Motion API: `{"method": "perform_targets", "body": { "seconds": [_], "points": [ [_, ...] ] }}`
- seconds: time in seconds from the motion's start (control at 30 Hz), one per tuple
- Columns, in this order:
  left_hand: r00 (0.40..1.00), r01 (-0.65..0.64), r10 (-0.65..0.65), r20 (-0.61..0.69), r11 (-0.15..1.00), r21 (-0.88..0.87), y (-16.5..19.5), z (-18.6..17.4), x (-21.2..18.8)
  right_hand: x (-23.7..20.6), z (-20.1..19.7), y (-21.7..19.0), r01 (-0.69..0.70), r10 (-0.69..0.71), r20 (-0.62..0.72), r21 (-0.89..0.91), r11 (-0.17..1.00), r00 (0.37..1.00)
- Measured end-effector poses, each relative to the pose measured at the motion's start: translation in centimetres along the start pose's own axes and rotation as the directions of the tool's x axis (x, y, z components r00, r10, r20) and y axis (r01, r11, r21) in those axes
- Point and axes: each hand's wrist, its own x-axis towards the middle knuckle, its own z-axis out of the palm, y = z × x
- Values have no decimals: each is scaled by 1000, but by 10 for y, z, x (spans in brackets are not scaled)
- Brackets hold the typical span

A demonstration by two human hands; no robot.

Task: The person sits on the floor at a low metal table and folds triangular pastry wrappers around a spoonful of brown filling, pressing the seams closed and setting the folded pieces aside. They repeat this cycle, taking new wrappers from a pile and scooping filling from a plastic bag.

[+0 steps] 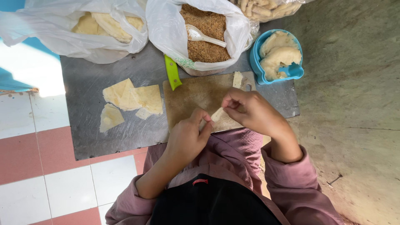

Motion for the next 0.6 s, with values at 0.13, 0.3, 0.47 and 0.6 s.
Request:
{"method": "perform_targets", "body": {
  "seconds": [0.13, 0.3, 0.47, 0.6],
  "points": [
    [997, 72, -71, -8, 997, 22, -5, 4, 5, 8, 0, -2, 70, -65, 56, -89, 994, 996],
    [986, 6, 8, -164, 996, 85, -24, -7, 12, 37, 21, 9, 221, -242, -22, -337, 915, 970],
    [991, -10, -34, -127, 942, -335, -36, -19, -1, 11, 35, 10, 138, -202, -230, -266, 954, 952],
    [996, -15, -47, -71, 716, -698, -31, -3, -2, -18, 62, 13, -103, 127, -8, 531, 841, 992]
  ]
}}
